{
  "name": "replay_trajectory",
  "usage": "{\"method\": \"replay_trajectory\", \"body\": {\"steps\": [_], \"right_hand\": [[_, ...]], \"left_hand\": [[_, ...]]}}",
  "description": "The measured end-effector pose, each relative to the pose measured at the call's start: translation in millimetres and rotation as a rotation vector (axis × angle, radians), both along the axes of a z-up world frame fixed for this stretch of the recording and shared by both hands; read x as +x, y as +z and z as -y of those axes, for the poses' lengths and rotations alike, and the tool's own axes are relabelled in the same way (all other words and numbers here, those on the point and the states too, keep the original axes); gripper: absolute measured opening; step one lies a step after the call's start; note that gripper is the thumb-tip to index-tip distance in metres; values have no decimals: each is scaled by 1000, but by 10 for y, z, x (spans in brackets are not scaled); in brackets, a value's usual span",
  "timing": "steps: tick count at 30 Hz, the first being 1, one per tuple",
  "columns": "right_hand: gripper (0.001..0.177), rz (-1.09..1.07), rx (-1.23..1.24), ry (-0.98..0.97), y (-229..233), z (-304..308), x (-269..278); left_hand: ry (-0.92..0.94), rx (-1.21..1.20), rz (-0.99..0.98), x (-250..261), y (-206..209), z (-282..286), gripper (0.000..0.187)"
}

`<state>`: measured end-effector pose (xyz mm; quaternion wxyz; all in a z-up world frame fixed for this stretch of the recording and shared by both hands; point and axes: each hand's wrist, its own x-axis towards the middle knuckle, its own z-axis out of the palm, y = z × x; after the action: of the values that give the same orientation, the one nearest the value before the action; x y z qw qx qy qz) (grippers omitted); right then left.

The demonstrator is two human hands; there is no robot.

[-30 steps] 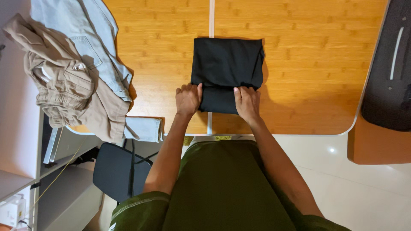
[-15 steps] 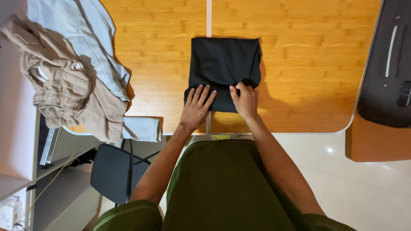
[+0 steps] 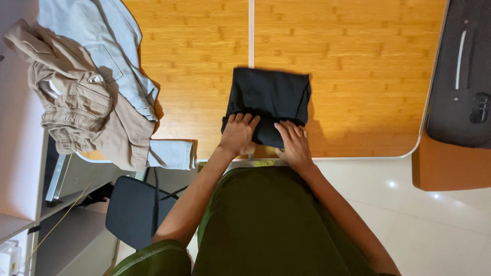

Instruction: The person folds a pair of black trousers, a pair of tan shorts, and a pair of light-colored jeans on a wooden table and places them into a suitcase.

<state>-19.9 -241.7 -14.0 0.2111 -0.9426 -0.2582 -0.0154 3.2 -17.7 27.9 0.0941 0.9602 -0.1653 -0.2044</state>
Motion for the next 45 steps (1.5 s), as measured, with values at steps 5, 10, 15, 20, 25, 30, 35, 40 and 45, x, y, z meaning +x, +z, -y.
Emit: {"method": "replay_trajectory", "body": {"steps": [5,10,15,20,25,30,35,40,45], "right_hand": [[69,-548,43,-98,47,90,44],[67,-692,179,-160,107,105,312],[68,-914,233,-208,34,123,562],[73,-898,311,-276,-5,143,641],[66,-682,356,-397,-69,32,668],[63,-650,420,-514,-127,-85,691],[76,-583,273,-569,-117,-157,752],[90,-698,140,-632,-105,-188,793],[90,-908,163,-728,-118,-155,720]], "left_hand": [[106,-89,-254,50,10,-76,83],[149,-370,-21,-51,-43,-333,67],[372,-510,105,-149,-173,-455,69],[573,-476,214,-53,-454,-315,60],[734,-429,362,135,-617,-215,55],[825,-333,399,334,-670,-169,54],[872,-296,310,434,-643,-158,54],[892,-259,240,542,-610,-169,57],[872,42,-178,836,-489,-153,77]]}}
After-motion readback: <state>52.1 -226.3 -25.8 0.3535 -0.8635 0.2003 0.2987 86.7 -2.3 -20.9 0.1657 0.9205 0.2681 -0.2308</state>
